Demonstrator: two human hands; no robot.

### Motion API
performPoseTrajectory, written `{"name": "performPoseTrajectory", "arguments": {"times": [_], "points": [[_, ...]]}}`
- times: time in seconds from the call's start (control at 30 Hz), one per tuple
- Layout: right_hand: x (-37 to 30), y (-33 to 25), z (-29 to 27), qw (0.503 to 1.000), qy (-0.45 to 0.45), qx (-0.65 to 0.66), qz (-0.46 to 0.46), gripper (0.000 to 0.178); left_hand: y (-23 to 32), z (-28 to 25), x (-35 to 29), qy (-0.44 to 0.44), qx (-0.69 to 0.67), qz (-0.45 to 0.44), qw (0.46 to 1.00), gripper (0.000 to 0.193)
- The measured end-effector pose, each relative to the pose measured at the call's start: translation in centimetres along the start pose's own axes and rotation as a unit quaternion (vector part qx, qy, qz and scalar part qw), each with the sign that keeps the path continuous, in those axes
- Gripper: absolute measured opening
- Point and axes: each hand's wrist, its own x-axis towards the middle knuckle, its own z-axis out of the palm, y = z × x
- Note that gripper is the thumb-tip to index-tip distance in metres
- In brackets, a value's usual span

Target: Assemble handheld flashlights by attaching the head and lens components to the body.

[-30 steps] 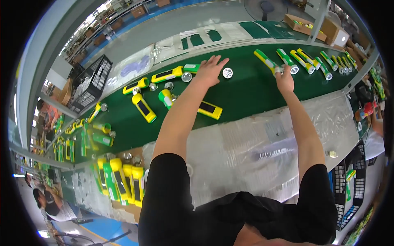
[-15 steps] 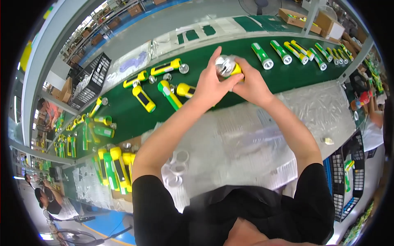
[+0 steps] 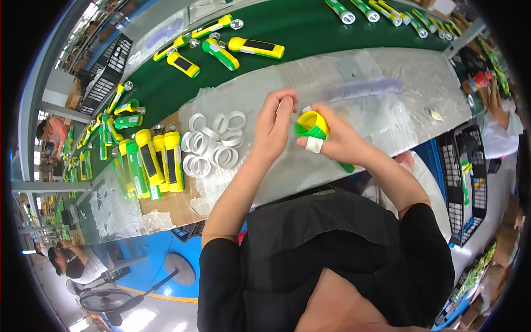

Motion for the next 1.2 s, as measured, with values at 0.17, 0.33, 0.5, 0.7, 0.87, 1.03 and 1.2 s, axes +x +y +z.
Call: {"name": "performPoseTrajectory", "arguments": {"times": [0.17, 0.33, 0.5, 0.7, 0.87, 1.03, 1.2], "points": [[-2.4, -0.7, 1.8, 0.952, -0.066, 0.292, 0.063, 0.063, 0.8, -0.2, -2.2, -0.083, 0.155, 0.208, 0.962, 0.03], [-3.2, 0.8, 2.7, 0.921, -0.04, 0.383, 0.051, 0.057, 0.6, 0.9, -1.8, -0.136, 0.095, 0.26, 0.951, 0.044], [-3.2, 1.9, 2.3, 0.91, 0.039, 0.412, 0.037, 0.049, 0.3, 2.7, 0.0, -0.183, 0.182, 0.326, 0.909, 0.035], [-3.3, 2.7, -0.3, 0.874, 0.135, 0.457, 0.09, 0.041, -4.4, 5.3, 4.1, -0.034, 0.207, 0.157, 0.965, 0.047], [-4.3, 3.4, -1.5, 0.874, 0.149, 0.458, 0.062, 0.047, -8.6, 5.3, 5.8, -0.12, 0.395, 0.168, 0.895, 0.056], [-4.4, 3.5, -1.3, 0.877, 0.142, 0.456, 0.049, 0.049, -9.0, 3.4, 5.6, -0.102, 0.34, 0.197, 0.914, 0.058], [-3.5, 2.0, -0.4, 0.894, 0.1, 0.435, 0.04, 0.05, -3.0, 1.5, 3.5, -0.065, 0.163, 0.097, 0.98, 0.048]]}}
